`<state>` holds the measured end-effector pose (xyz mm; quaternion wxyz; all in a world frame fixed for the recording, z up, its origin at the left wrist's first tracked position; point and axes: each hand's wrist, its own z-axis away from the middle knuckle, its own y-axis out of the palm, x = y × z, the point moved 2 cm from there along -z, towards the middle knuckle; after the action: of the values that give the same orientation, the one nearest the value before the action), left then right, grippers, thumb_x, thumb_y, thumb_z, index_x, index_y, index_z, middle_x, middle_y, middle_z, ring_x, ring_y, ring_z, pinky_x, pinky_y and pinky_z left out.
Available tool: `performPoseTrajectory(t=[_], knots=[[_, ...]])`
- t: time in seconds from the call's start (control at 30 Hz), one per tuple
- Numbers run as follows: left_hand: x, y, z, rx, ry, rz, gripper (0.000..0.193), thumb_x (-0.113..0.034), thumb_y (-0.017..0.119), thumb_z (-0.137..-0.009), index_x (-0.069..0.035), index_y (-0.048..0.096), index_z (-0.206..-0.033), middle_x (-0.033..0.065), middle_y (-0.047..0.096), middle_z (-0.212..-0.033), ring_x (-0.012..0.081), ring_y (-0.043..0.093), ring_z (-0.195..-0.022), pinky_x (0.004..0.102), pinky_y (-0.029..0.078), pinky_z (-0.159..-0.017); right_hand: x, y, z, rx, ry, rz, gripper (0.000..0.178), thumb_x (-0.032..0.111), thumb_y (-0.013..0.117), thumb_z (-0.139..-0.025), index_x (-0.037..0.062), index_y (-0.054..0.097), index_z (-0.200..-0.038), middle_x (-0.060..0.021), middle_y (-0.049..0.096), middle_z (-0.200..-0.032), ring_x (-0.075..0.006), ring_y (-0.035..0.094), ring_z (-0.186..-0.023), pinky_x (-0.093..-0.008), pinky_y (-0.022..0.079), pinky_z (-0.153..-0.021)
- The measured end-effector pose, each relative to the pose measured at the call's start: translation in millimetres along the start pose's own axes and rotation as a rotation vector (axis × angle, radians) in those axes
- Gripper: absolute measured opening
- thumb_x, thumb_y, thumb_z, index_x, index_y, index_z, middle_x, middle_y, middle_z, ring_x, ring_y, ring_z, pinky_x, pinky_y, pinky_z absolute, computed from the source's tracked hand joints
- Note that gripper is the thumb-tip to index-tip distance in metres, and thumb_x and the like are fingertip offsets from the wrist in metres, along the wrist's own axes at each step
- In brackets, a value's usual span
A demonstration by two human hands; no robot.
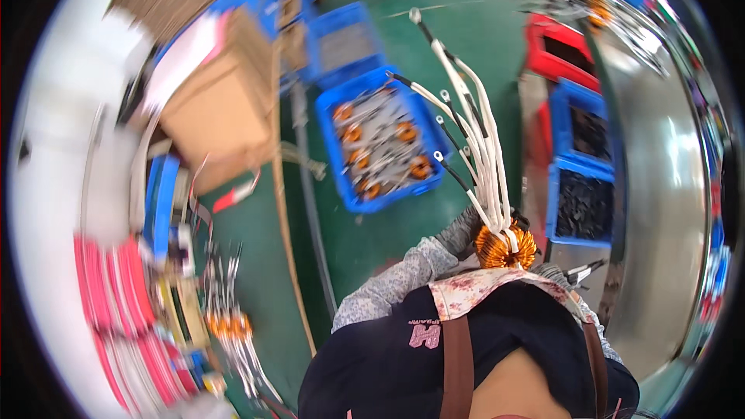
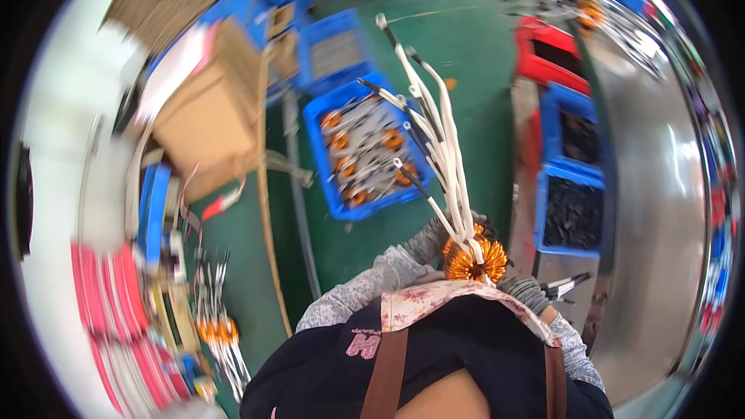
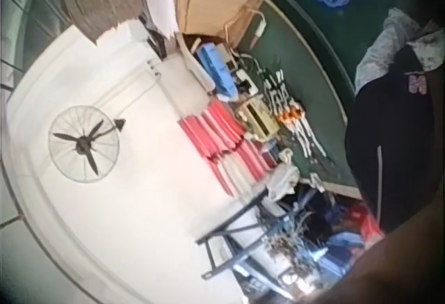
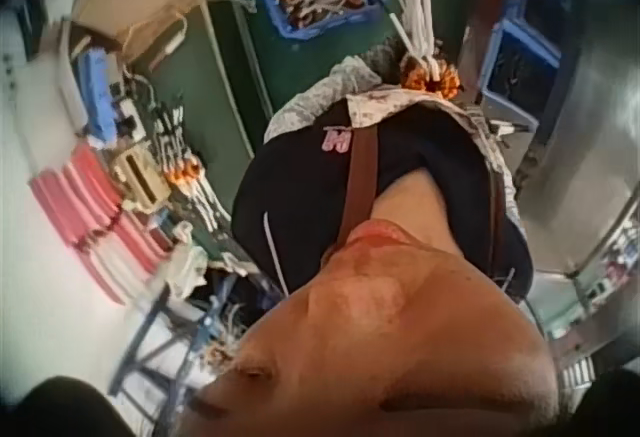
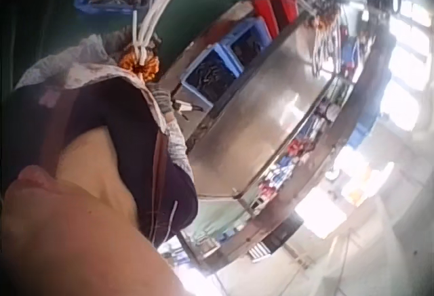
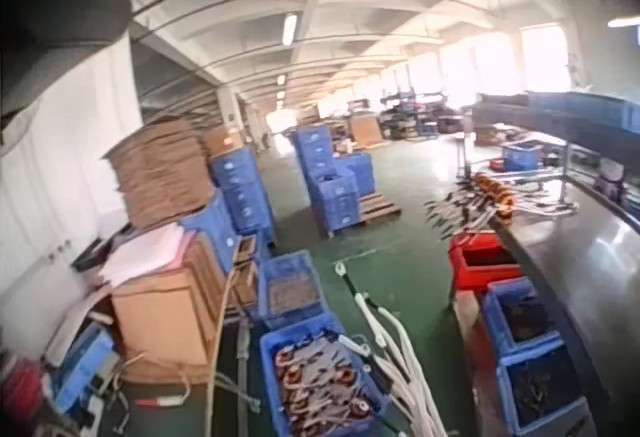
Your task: The person assembles copper coil components on a green workbench, using a red-handled tool to connect wires. They repeatedly pick up coils, attach them to a metal rack, and place finished units into a blue bin.
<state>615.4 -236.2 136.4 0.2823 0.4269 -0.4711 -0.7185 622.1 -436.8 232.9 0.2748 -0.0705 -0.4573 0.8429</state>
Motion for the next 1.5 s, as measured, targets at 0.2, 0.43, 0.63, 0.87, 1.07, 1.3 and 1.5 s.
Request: performPoseTrajectory(t=[0.2,0.43,0.63,0.87,1.07,1.3,1.5], knots=[[-77.7,-104.8,237.1,0.239,-0.666,0.271,0.050,-0.032,0.037,-0.091,-0.004,0.026,-0.131,0.0209,0.029,-0.132,0.0254,0.038,-0.119,0.0429,0.030,-0.101,145.4,-21.6,-103.6,0.153,-0.373,0.406,0.031,0.019,0.056,-0.073,0.0066,0.057,-0.101,-0.0109,0.063,-0.070,-0.0270,0.062,-0.065,-0.0369,0.049,-0.058],[134.7,-124.0,448.8,-0.053,1.338,-0.046,0.042,-0.031,0.031,-0.093,-0.002,0.039,-0.123,0.0165,0.045,-0.121,0.0306,0.042,-0.114,0.0452,0.036,-0.096,357.5,-47.3,-173.2,0.260,-1.050,0.649,0.017,0.014,0.061,-0.065,0.0033,0.061,-0.079,-0.0119,0.062,-0.069,-0.0260,0.063,-0.065,-0.0367,0.048,-0.054],[216.8,-125.7,480.1,-1.341,1.179,-0.172,0.052,-0.044,0.030,-0.090,-0.008,0.034,-0.127,0.0112,0.037,-0.130,0.0227,0.037,-0.119,0.0419,0.029,-0.101,510.2,-3.6,-243.2,0.632,-1.406,0.590,0.023,0.023,0.066,-0.067,0.0009,0.064,-0.062,-0.0149,0.059,-0.059,-0.0240,0.054,-0.052,-0.0359,0.043,-0.051],[185.7,-105.7,519.2,-0.941,1.845,0.708,0.065,-0.059,0.042,-0.081,-0.004,0.047,-0.115,0.0136,0.051,-0.116,0.0279,0.050,-0.107,0.0447,0.044,-0.088,671.2,27.9,-319.7,1.196,-1.723,0.903,0.027,0.019,0.067,-0.065,-0.0027,0.063,-0.081,-0.0099,0.062,-0.065,-0.0195,0.055,-0.054,-0.0385,0.042,-0.052],[138.6,-187.2,588.6,-1.019,1.837,0.951,0.051,-0.046,0.037,-0.088,-0.003,0.044,-0.116,0.0154,0.056,-0.105,0.0311,0.055,-0.094,0.0407,0.047,-0.085,771.3,49.6,-474.9,0.707,-1.371,0.482,0.021,0.013,0.064,-0.068,0.0029,0.064,-0.087,-0.0091,0.064,-0.074,-0.0226,0.061,-0.066,-0.0358,0.047,-0.055],[186.4,-238.4,569.4,-1.027,1.828,0.906,0.056,-0.045,0.048,-0.085,0.000,0.045,-0.118,0.0177,0.053,-0.114,0.0319,0.054,-0.102,0.0435,0.049,-0.085,722.9,-32.3,-375.0,0.335,-1.502,0.128,0.030,0.020,0.060,-0.072,0.0058,0.059,-0.098,-0.0132,0.062,-0.084,-0.0292,0.059,-0.080,-0.0360,0.048,-0.075],[163.0,-158.9,562.8,-1.362,1.338,0.890,0.049,-0.046,0.055,-0.082,-0.004,0.054,-0.107,0.0132,0.059,-0.103,0.0255,0.057,-0.090,0.0357,0.050,-0.074,642.3,17.3,-398.8,0.014,-1.862,0.298,0.051,0.023,0.063,-0.063,0.0144,0.053,-0.113,-0.0039,0.052,-0.112,-0.0235,0.044,-0.111,-0.0385,0.032,-0.096]])
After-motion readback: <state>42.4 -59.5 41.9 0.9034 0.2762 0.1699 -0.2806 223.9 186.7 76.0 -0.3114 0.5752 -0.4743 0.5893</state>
